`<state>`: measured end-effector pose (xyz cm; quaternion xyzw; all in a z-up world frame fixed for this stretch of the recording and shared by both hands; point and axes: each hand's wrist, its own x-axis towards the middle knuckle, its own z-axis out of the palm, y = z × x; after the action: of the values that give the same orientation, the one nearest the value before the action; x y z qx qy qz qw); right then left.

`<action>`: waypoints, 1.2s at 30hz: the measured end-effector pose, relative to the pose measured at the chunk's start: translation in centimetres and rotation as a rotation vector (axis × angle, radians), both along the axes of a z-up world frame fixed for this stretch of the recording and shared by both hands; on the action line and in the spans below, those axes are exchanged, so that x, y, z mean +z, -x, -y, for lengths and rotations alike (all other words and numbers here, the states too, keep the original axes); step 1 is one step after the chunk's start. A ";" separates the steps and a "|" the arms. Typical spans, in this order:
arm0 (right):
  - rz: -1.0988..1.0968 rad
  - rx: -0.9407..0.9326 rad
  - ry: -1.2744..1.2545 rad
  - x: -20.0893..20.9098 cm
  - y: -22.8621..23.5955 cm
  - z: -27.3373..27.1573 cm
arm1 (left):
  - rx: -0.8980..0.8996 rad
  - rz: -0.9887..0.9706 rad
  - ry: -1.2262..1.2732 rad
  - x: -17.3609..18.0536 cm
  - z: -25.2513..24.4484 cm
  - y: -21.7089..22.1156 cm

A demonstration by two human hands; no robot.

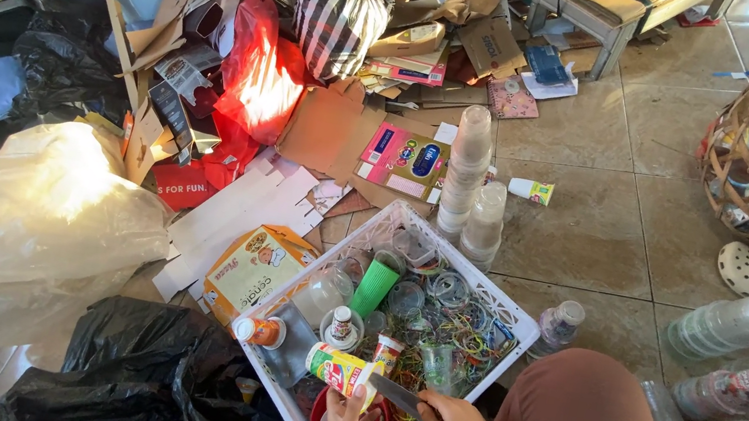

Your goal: The person is using a knife to remove plastic labels from plastic cups for recycling.

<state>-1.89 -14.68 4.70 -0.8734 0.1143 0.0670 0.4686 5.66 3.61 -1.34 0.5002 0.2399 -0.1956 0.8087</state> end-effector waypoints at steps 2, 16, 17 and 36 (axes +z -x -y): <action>-0.024 0.008 -0.001 -0.2 0.0 0.2 | -0.008 0.040 0.039 0.0 0.0 0.3; 0.091 -0.043 0.172 -0.1 0.9 -1.6 | 0.109 0.010 0.331 1.0 -1.0 0.2; 0.140 -0.008 0.294 -0.3 1.0 -1.6 | 0.092 0.020 0.324 1.2 -1.1 0.2; 0.025 -0.045 0.135 1.7 0.6 -2.1 | 0.077 0.114 0.385 2.0 -1.9 -0.6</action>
<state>-2.51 -12.61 6.44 -0.9010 0.1325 0.0373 0.4114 6.24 5.48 0.66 0.3373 0.1709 -0.1779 0.9085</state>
